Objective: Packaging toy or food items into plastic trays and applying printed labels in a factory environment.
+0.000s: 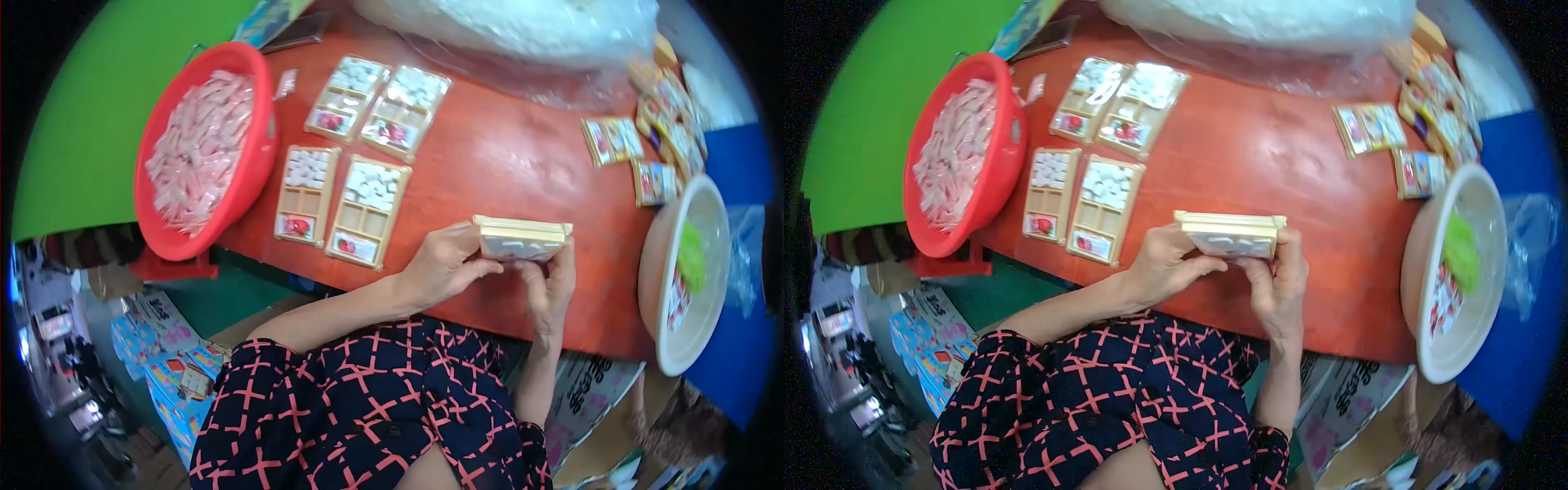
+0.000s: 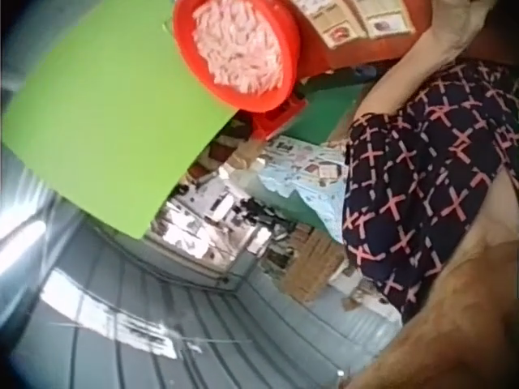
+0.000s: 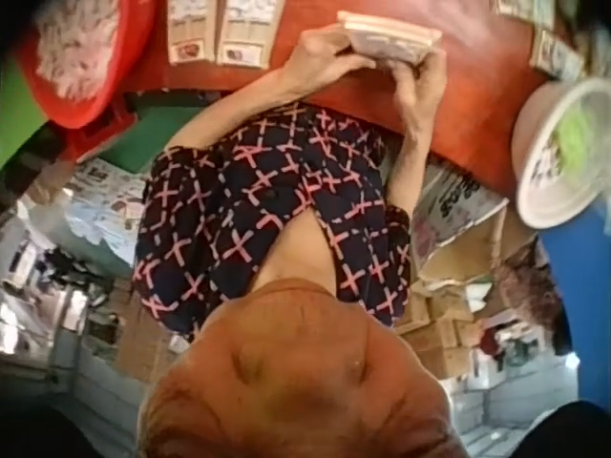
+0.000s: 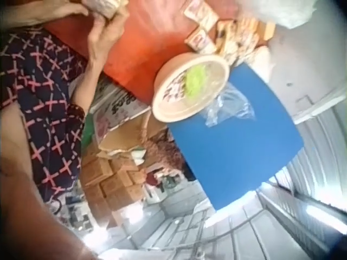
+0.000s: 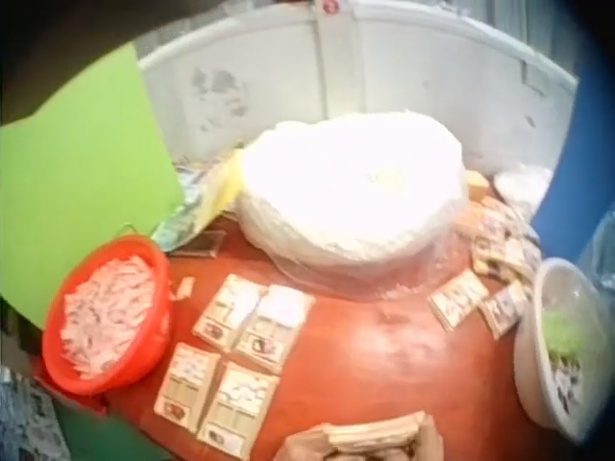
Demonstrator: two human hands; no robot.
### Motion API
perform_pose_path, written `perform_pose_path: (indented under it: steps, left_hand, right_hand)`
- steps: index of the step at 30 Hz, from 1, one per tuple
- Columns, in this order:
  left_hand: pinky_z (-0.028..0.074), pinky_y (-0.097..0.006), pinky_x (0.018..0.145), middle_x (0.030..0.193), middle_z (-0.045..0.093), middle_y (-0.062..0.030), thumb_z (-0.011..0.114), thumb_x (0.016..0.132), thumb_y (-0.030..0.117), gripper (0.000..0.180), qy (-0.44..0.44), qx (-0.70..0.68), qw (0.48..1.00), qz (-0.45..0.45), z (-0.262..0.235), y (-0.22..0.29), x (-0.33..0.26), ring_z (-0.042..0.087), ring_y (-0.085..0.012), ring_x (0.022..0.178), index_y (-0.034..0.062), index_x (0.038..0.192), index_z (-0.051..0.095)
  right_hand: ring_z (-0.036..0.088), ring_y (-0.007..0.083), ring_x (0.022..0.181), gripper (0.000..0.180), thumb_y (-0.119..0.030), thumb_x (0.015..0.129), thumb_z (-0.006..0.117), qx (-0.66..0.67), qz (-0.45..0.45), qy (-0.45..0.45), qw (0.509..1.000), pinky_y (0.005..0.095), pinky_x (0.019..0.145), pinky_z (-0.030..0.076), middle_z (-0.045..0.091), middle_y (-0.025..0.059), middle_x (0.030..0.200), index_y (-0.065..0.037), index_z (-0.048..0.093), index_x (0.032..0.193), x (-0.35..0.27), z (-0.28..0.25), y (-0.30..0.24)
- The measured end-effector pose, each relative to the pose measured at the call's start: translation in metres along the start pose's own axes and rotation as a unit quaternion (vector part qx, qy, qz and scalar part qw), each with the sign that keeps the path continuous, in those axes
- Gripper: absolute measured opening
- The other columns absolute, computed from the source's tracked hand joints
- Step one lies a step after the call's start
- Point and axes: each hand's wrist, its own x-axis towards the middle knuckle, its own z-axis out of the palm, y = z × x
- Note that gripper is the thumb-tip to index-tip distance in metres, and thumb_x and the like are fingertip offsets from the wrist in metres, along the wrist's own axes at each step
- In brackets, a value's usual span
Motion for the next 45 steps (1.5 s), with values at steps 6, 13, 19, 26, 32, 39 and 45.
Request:
perform_pose_path:
  steps: [6, 13, 19, 26, 32, 39, 45]
  left_hand:
    - [0.047, -0.039, 0.074, 0.089, 0.061, -0.0169, 0.057, 0.082, 0.014, 0.034, -0.081, 0.101, 0.985, -0.113, -0.034, 0.008, 0.027, 0.058, -0.0339, 0.087, 0.0034, 0.113, 0.049]
    - [0.048, -0.029, 0.071, 0.097, 0.059, -0.0116, 0.057, 0.08, 0.006, 0.038, 0.123, 0.189, 0.973, -0.04, -0.133, 0.029, 0.086, 0.058, -0.0167, 0.08, -0.0011, 0.116, 0.048]
    - [0.048, -0.032, 0.072, 0.093, 0.062, -0.0121, 0.063, 0.074, 0.017, 0.045, 0.288, 0.338, 0.896, -0.028, -0.211, 0.076, 0.181, 0.061, -0.0211, 0.083, 0.0006, 0.114, 0.05]
    - [0.047, -0.042, 0.076, 0.087, 0.062, -0.0153, 0.066, 0.072, 0.025, 0.044, 0.311, 0.67, 0.665, -0.106, -0.251, -0.007, 0.245, 0.06, -0.0318, 0.085, 0.0043, 0.108, 0.053]
    - [0.048, -0.037, 0.064, 0.084, 0.06, -0.0109, 0.057, 0.073, 0.015, 0.018, 0.219, 0.749, 0.624, -0.043, -0.253, -0.042, 0.279, 0.061, -0.0259, 0.075, 0.0111, 0.09, 0.057]
    - [0.041, -0.026, 0.046, 0.064, 0.048, -0.0036, 0.054, 0.067, 0.019, 0.009, 0.143, 0.693, 0.596, 0.379, -0.169, 0.011, 0.244, 0.052, -0.0173, 0.058, 0.0123, 0.067, 0.049]
    - [0.042, -0.034, 0.06, 0.083, 0.053, -0.0096, 0.055, 0.068, 0.024, 0.016, 0.036, 0.633, 0.64, 0.435, -0.141, 0.032, 0.208, 0.054, -0.0225, 0.076, 0.0105, 0.078, 0.054]
  right_hand:
    - [0.05, 0.013, 0.093, 0.042, 0.003, 0.075, 0.053, 0.08, 0.018, 0.032, 0.996, 0.0266, 0.077, 0.045, 0.049, 0.0064, 0.106, -0.003, 0.04, 0.115, 0.062, -0.004, 0.002]
    - [0.051, 0.0274, 0.1, 0.063, 0.009, 0.075, 0.049, -0.096, -0.032, 0.336, 0.936, 0.0354, 0.073, 0.054, 0.038, 0.0184, 0.123, -0.001, 0.022, 0.131, 0.183, -0.158, 0.035]
    - [0.054, 0.0272, 0.098, 0.055, 0.014, 0.072, 0.048, -0.021, -0.011, 0.398, 0.917, 0.038, 0.074, 0.053, 0.046, 0.018, 0.117, 0.002, 0.032, 0.124, 0.21, -0.201, 0.026]
    - [0.055, 0.0237, 0.096, 0.045, 0.003, 0.074, 0.062, -0.053, -0.028, 0.444, 0.894, 0.0344, 0.079, 0.049, 0.051, 0.0162, 0.113, 0.005, 0.042, 0.116, 0.234, -0.225, 0.03]
    - [0.049, 0.0202, 0.099, 0.041, -0.01, 0.079, 0.059, -0.132, -0.105, 0.364, 0.916, 0.0313, 0.086, 0.04, 0.05, 0.0153, 0.114, 0.004, 0.047, 0.115, 0.216, -0.14, -0.018]
    - [0.056, 0.0154, 0.093, 0.037, -0.029, 0.087, 0.051, 0.031, 0.074, 0.001, 0.997, 0.0293, 0.076, 0.045, 0.056, 0.0059, 0.107, -0.006, 0.049, 0.116, 0.306, 0.042, -0.093]
    - [0.06, 0.0164, 0.08, 0.031, -0.001, 0.077, 0.054, 0.06, -0.021, -0.063, 0.996, 0.0283, 0.07, 0.049, 0.061, 0.0091, 0.093, 0.003, 0.052, 0.107, 0.328, 0.039, -0.083]
